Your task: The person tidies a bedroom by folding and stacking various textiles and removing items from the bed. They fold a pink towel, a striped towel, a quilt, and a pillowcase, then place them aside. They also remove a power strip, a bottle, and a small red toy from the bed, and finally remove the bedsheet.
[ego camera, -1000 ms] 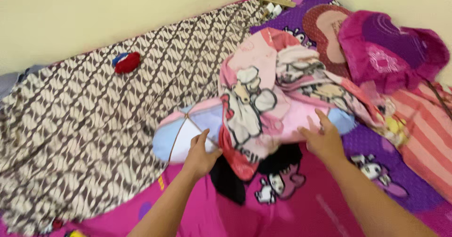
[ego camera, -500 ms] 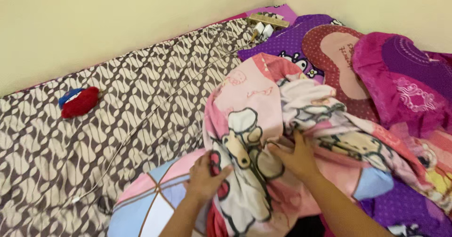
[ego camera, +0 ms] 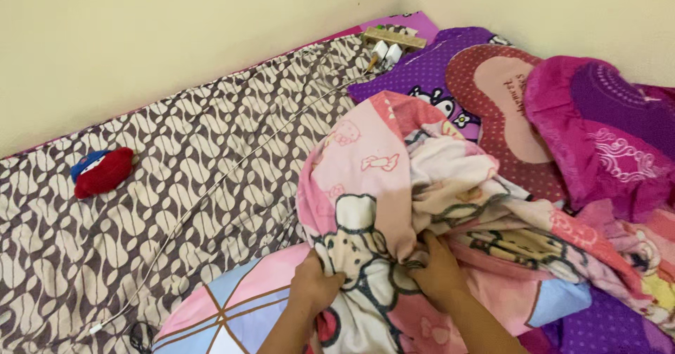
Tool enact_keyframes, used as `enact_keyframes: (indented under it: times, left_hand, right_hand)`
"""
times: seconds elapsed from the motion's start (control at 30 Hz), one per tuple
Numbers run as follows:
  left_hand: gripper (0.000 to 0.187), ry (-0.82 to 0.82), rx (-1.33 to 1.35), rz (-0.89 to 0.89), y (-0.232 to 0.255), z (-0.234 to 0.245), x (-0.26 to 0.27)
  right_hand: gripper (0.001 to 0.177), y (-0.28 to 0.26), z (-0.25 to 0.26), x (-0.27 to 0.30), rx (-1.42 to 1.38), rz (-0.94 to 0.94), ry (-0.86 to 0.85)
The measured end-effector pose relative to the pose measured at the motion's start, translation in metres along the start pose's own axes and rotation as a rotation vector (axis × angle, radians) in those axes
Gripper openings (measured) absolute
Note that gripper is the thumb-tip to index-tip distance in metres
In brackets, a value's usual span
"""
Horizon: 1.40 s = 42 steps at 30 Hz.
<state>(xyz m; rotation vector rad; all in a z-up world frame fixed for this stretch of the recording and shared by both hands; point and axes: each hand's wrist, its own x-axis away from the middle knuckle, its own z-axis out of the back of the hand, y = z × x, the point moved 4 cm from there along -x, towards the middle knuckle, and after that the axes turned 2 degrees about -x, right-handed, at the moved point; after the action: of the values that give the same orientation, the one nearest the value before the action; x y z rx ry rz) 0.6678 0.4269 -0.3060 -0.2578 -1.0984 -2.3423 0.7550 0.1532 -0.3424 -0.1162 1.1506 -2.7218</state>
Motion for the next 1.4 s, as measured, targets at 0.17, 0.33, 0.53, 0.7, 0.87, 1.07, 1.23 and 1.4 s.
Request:
enact_keyframes:
  times: [0.17,0.33,0.53,0.7,0.87,1.07,1.23,1.4]
  left_hand:
    - [0.052,-0.050,-0.137,0.053,0.023,0.014,0.018]
    - [0.047,-0.168,-0.324,-0.059,0.050,0.017,0.045]
    - [0.065,-0.413,-0.300,-0.182,0.047,0.013,0.053]
    - [0.078,-0.585,-0.144,-0.010,0.013,0.012,0.058]
    - [0.067,-0.510,-0.021,0.005,-0.002,0.022,0.078]
    - [0.051,-0.159,-0.171,-0.074,0.049,0.063,0.114]
    - [0.057,0.245,-0.027,-0.172,0.142,0.114,0.186]
    - [0.058,0.339,0.085,-0.306,0.228,0.164,0.284]
  right_hand:
    - [0.087,-0.049,0.054,0.008,-0.020,-0.257,0.127]
    - [0.134,-0.102,0.114,-0.001,0.520,0.076,0.369]
    - [0.143,-0.055,0.082,-0.023,0.438,-0.089,-0.145]
    - [0.041,0.004,0.028,-0.014,0.628,-0.192,-0.118]
    - [0.030,0.041,0.005,0.000,0.489,-0.068,-0.148]
    - [0.023,0.009,0.050,0.005,-0.850,-0.189,-0.218]
    - [0.031,-0.103,0.167,0.036,-1.205,-0.150,-0.108]
    - [0.042,-0.213,0.288,0.114,-1.104,-0.081,-0.039]
